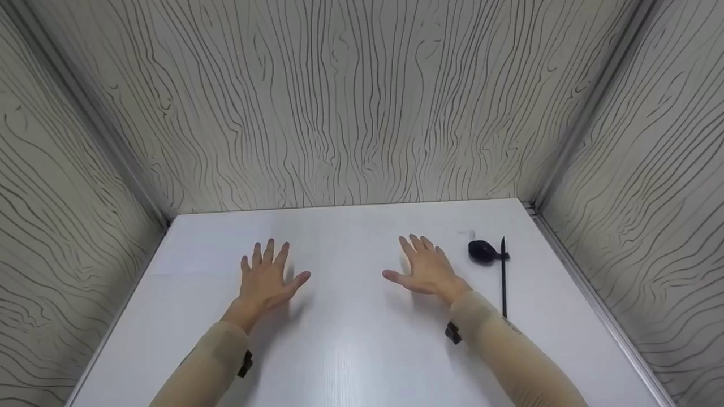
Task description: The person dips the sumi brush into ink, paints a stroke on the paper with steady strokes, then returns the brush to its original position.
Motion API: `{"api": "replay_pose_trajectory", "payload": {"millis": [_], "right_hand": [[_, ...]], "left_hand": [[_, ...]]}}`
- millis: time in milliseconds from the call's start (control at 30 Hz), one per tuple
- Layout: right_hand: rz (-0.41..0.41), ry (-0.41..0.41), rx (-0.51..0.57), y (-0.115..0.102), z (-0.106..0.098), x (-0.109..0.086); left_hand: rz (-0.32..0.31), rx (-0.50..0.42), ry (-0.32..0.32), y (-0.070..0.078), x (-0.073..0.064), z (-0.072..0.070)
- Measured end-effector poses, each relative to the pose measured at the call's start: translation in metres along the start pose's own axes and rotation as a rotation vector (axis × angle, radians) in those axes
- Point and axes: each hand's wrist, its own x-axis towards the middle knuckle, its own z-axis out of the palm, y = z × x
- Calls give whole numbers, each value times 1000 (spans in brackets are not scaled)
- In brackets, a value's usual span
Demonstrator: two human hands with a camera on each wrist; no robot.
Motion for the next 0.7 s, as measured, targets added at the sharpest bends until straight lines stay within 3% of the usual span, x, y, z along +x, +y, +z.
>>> {"api": "replay_pose_trajectory", "payload": {"millis": [467,700], "right_hand": [[-82,-43,8,-37,4,15],[-152,-32,2,-60,5,23]], "left_hand": [[17,-24,39,-19,-13,-2],[-15,-38,57,-27,-17,-2]]}}
